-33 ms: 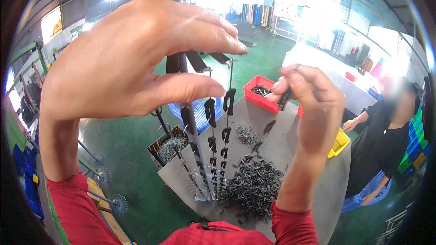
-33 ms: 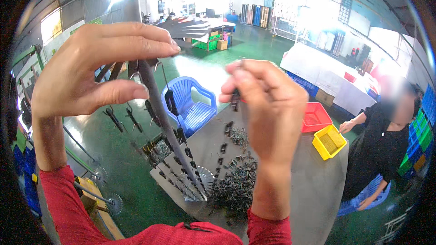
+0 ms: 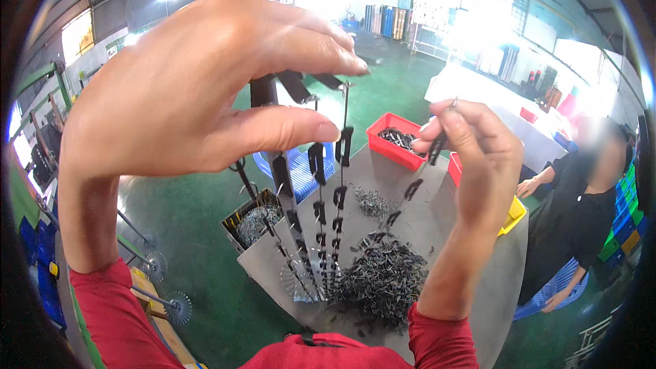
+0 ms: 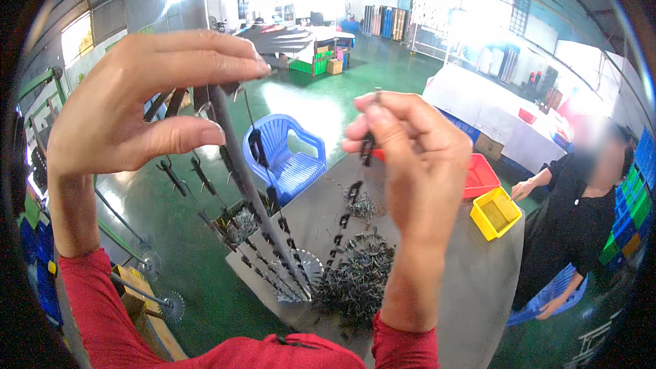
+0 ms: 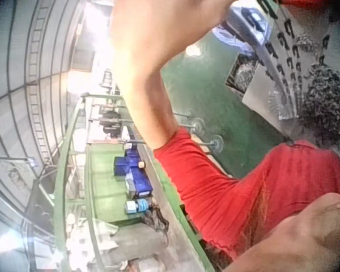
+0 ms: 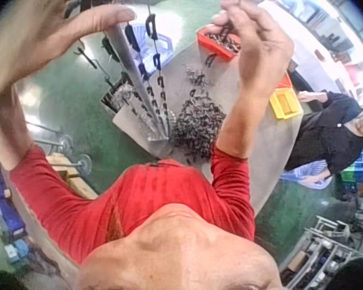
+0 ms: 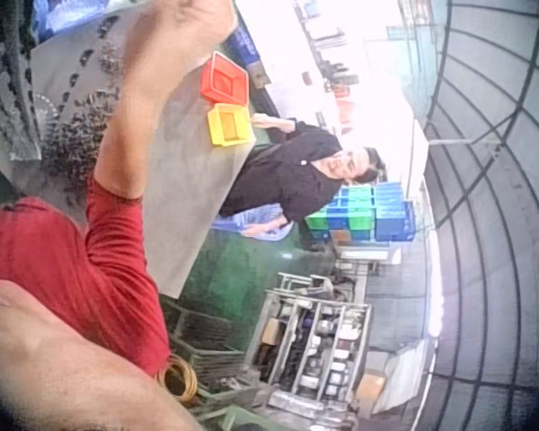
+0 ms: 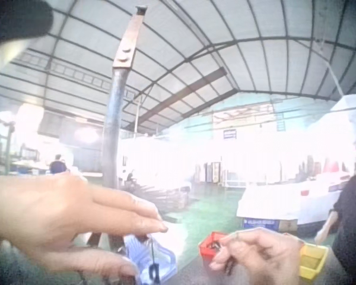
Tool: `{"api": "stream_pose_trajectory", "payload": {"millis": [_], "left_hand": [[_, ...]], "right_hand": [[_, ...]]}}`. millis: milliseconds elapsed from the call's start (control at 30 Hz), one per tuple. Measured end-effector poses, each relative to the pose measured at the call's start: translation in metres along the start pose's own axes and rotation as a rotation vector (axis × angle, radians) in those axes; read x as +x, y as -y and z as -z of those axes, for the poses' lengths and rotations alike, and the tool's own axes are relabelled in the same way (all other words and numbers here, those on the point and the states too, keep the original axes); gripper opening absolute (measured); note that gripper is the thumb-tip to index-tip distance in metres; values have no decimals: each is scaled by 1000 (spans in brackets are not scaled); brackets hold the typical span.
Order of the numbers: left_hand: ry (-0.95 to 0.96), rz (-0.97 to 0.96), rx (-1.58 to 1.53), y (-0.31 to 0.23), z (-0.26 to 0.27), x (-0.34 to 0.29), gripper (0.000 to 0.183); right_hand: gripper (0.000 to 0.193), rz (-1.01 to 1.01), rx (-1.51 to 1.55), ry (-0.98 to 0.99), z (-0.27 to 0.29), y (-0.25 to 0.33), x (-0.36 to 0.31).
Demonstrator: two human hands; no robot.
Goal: The person hangs small metal parts onto a large cylindrical rack. The person selects the metal parts from a pile on the table and hooks them onto the vertical rods of the rack one by one.
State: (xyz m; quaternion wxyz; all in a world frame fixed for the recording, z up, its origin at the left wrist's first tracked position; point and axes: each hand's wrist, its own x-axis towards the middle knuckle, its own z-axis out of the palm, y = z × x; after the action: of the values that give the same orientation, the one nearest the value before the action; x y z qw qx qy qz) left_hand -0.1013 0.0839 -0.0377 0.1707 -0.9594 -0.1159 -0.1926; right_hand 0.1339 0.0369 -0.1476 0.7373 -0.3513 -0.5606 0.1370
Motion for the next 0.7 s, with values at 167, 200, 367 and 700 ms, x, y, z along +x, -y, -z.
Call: {"api": "stream_pose_trajectory", "payload": {"millis": [167, 200, 367, 700], "left_hand": [[111, 69, 62, -5, 8, -1, 65], [139, 84, 61, -5, 10, -1, 67], [114, -23, -49, 2, 14, 0, 69], [24, -135, -40, 2, 2, -6, 59]], "right_hand": [[21, -135, -846, 15, 62, -5, 11], [22, -48, -1045, 58, 67, -7, 8], [25, 169, -1192, 134, 50, -11, 1], [15, 26, 19, 326, -38, 19, -1]]}}
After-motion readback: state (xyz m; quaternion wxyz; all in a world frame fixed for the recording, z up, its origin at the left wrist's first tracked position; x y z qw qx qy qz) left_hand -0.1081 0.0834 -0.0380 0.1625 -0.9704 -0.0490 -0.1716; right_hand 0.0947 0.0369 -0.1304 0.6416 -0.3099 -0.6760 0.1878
